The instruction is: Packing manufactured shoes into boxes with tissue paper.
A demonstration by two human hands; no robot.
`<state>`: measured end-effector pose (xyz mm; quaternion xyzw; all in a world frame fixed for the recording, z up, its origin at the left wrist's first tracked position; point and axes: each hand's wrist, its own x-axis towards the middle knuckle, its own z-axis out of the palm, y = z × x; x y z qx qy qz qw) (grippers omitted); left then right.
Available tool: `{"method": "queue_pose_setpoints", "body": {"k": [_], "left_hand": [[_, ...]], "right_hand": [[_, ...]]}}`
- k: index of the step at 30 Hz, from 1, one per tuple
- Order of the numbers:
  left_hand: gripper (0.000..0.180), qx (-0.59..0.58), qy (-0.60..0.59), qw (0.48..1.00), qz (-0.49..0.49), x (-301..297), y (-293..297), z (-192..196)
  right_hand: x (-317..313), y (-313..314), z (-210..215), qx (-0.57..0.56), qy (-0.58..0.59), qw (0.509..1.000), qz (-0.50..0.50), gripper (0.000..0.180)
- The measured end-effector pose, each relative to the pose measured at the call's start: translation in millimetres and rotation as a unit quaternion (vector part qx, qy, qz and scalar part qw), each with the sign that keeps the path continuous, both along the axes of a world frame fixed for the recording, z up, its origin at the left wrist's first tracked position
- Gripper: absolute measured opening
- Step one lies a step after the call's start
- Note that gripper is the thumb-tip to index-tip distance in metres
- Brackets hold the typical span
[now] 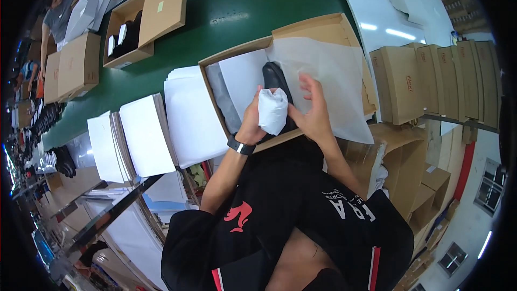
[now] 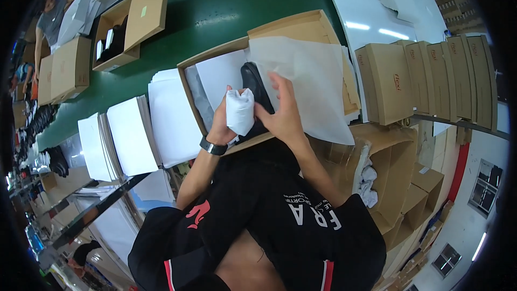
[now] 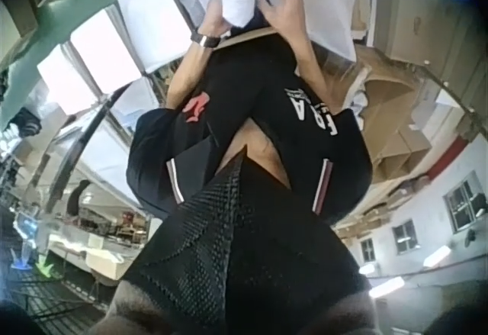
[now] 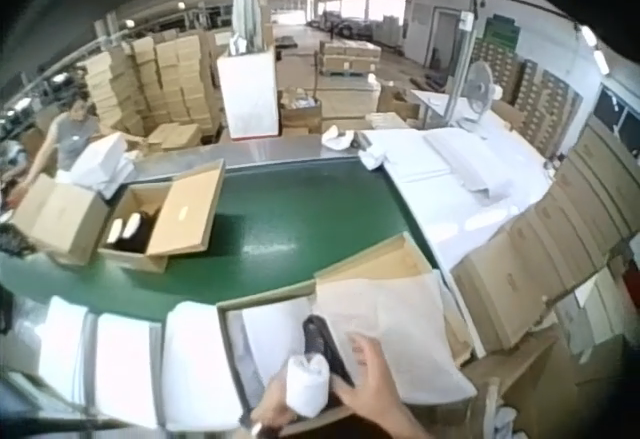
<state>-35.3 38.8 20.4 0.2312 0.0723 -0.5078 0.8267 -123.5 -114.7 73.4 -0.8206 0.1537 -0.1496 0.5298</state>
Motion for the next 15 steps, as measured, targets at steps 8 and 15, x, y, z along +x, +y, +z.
{"method": "queue_pose_setpoints", "body": {"k": [8,15], "left_hand": [[0.043,0.32,-0.325,0.861,0.224,4.3,29.9,-21.0],[0.072,0.729,-0.653,0.194,0.069,-32.7,69.9,-27.9]], "right_hand": [[60.3,6.3,-8.2,-0.086,0.044,0.977,0.191,0.07],[176.4,-47.9,-111.4,-0.5,-0.046,0.818,0.281,0.032]]}}
